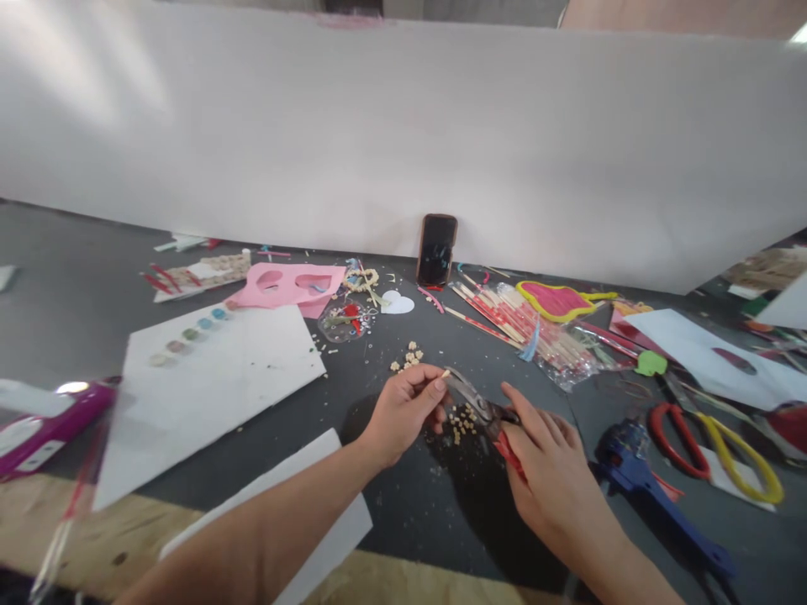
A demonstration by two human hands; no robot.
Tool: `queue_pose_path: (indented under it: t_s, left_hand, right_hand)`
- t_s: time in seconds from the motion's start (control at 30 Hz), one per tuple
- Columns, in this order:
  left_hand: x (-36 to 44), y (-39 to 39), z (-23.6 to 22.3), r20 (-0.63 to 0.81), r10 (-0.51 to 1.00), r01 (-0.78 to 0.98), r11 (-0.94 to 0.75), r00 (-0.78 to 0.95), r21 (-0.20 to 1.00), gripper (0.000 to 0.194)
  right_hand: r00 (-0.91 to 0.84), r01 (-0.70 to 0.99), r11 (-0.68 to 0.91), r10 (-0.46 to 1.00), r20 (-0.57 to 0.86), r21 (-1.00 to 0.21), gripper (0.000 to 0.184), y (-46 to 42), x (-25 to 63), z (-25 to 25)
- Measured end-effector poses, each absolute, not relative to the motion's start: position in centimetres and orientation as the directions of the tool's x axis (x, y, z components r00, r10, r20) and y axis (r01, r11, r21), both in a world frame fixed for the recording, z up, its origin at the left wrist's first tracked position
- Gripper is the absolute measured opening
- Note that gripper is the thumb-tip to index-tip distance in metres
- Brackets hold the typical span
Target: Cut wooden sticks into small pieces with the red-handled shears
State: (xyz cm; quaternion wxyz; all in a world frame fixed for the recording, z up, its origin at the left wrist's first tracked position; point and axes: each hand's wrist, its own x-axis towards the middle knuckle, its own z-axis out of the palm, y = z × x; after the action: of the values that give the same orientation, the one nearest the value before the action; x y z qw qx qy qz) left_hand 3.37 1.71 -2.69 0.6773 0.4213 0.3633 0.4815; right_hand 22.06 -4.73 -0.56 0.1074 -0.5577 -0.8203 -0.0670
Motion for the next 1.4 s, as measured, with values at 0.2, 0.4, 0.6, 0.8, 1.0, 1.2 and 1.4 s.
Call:
queue_pose_path:
  t_s: [0.2, 0.4, 0.6, 0.8, 1.0, 1.2, 1.4]
  left_hand:
    - [3.40, 1.58, -2.59, -0.070, 0.949, -0.308, 0.169, 0.308, 0.936, 0.028]
    - [3.34, 1.53, -2.52, -0.089, 0.939, -0.284, 0.189, 0.331, 0.940, 0.028]
    - [3.39, 1.49, -2.49, -0.103, 0.935, -0.267, 0.201, 0.340, 0.942, 0.026]
    - [3.40, 1.44, -2.35, -0.118, 0.937, -0.233, 0.201, 0.329, 0.951, 0.024]
    - [3.45, 1.38, -2.44, -0.111, 0.935, -0.257, 0.204, 0.336, 0.944, 0.024]
    - [3.33, 1.27, -2.34, -0.093, 0.935, -0.270, 0.193, 0.342, 0.943, 0.025]
    - [3.33, 1.35, -2.39, -0.092, 0.936, -0.269, 0.190, 0.339, 0.944, 0.024]
  right_hand:
    - [-0.362, 0.921, 0.387, 0.884, 0.296, -0.029, 0.018, -4.75, 21.88, -0.61]
    - [-0.400, 0.897, 0.439, 0.854, 0.333, -0.048, 0.019, -4.75, 21.74, -0.56]
    - [-0.400, 0.899, 0.436, 0.855, 0.331, -0.038, 0.021, -4.75, 21.64, -0.11]
    - [-0.406, 0.899, 0.435, 0.868, 0.287, -0.045, 0.020, -4.84, 21.86, 0.09]
    - [-0.404, 0.899, 0.433, 0.879, 0.254, -0.067, 0.020, -4.87, 21.87, 0.02]
    - [-0.402, 0.891, 0.442, 0.873, 0.275, -0.101, 0.022, -4.78, 21.83, -0.36]
    - [-0.400, 0.895, 0.438, 0.870, 0.287, -0.083, 0.019, -4.66, 21.78, -0.25]
